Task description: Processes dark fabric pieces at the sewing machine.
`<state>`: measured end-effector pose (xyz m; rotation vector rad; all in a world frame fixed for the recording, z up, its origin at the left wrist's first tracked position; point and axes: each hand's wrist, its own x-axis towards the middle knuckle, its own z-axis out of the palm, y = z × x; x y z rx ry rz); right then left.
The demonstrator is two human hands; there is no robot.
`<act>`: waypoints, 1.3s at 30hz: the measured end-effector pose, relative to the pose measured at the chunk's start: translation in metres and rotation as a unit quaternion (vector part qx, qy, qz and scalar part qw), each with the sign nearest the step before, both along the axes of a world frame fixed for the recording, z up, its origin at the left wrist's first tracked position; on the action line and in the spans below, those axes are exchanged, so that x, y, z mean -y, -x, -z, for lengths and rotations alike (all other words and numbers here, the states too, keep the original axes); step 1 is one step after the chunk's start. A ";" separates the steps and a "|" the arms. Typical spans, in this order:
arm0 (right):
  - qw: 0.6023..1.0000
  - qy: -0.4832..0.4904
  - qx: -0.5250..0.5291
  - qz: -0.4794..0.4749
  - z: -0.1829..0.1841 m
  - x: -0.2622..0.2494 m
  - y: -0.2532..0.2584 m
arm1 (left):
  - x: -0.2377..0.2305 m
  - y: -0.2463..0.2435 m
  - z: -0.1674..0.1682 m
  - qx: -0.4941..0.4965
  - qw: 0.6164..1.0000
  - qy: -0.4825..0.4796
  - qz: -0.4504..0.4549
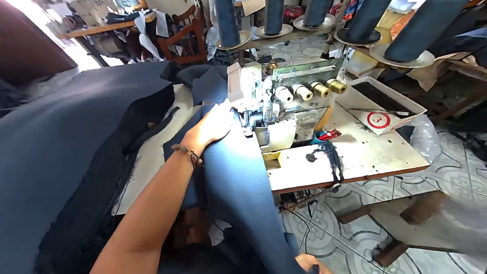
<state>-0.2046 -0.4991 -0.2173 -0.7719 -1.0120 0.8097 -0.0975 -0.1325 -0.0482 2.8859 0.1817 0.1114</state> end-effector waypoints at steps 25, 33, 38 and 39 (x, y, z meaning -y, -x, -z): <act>0.964 0.184 0.015 0.193 -0.039 -0.090 -0.067 | 0.040 0.251 0.115 0.217 0.955 -0.008 -0.203; 0.931 0.051 -0.335 0.137 -0.074 -0.140 -0.053 | -0.024 0.172 -0.039 0.109 0.958 -0.031 -0.263; 0.898 0.007 -0.408 0.165 -0.100 -0.186 -0.053 | -0.061 0.066 -0.078 0.098 0.946 0.057 -0.305; 0.910 0.015 -0.379 0.167 -0.101 -0.189 -0.055 | -0.069 0.043 -0.079 0.109 0.945 0.073 -0.299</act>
